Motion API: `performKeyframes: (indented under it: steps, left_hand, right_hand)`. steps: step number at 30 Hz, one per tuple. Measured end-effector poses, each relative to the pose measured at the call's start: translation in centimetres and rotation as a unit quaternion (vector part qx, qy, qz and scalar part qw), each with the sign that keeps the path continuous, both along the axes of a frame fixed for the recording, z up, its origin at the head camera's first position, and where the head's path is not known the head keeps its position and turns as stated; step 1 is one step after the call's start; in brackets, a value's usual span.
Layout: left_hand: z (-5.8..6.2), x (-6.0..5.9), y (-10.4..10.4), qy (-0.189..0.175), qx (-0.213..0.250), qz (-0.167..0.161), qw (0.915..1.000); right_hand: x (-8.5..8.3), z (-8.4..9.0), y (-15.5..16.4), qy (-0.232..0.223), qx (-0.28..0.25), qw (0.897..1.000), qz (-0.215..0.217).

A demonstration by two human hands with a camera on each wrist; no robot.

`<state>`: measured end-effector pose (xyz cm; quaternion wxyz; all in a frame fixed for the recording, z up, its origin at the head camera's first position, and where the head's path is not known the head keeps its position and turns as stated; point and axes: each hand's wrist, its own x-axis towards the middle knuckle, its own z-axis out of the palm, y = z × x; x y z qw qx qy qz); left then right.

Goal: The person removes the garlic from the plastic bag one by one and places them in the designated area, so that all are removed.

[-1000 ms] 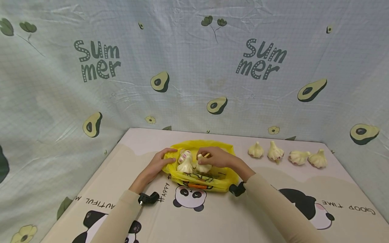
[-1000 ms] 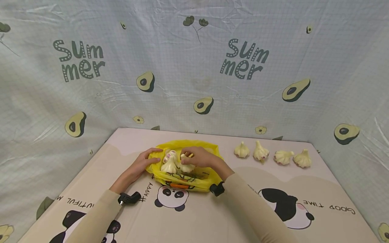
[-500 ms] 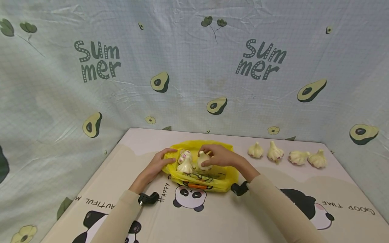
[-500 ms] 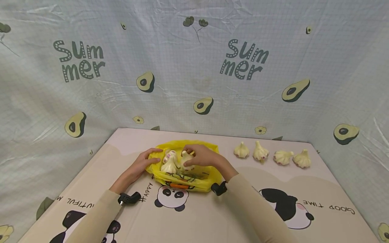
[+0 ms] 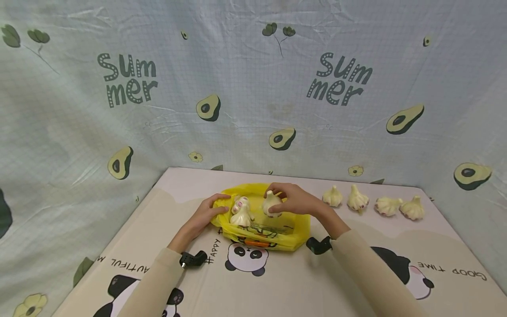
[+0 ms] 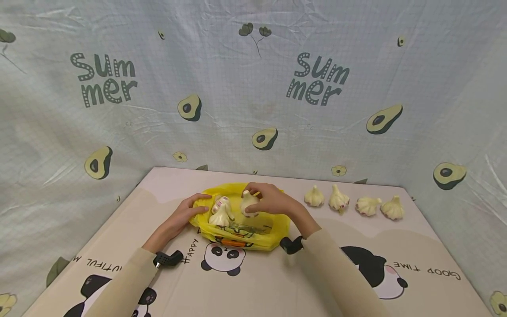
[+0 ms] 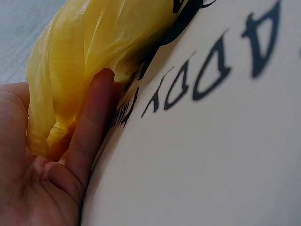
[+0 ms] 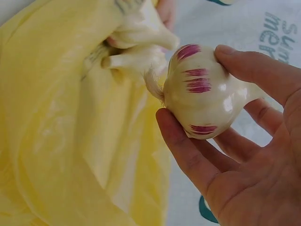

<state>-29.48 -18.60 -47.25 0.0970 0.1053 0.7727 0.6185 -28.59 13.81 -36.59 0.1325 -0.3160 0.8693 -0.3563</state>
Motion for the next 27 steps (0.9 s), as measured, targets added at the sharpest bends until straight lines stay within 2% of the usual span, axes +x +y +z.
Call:
performKeyframes:
  steps: [12,21,27]
  left_hand:
    - [0.1,-0.1,0.2,0.000,-0.003,-0.001,1.0000]
    - [0.4,0.3,0.2,0.003,-0.001,-0.001,1.0000]
    - [0.5,0.4,0.2,0.006,0.006,-0.004,1.0000]
  right_hand:
    - [1.0,1.3,1.7,-0.005,-0.049,0.999,-0.011]
    - [2.3,2.1,3.3,0.003,-0.061,0.998,-0.031]
    - [3.0,2.1,4.6,0.010,-0.076,0.996,-0.046]
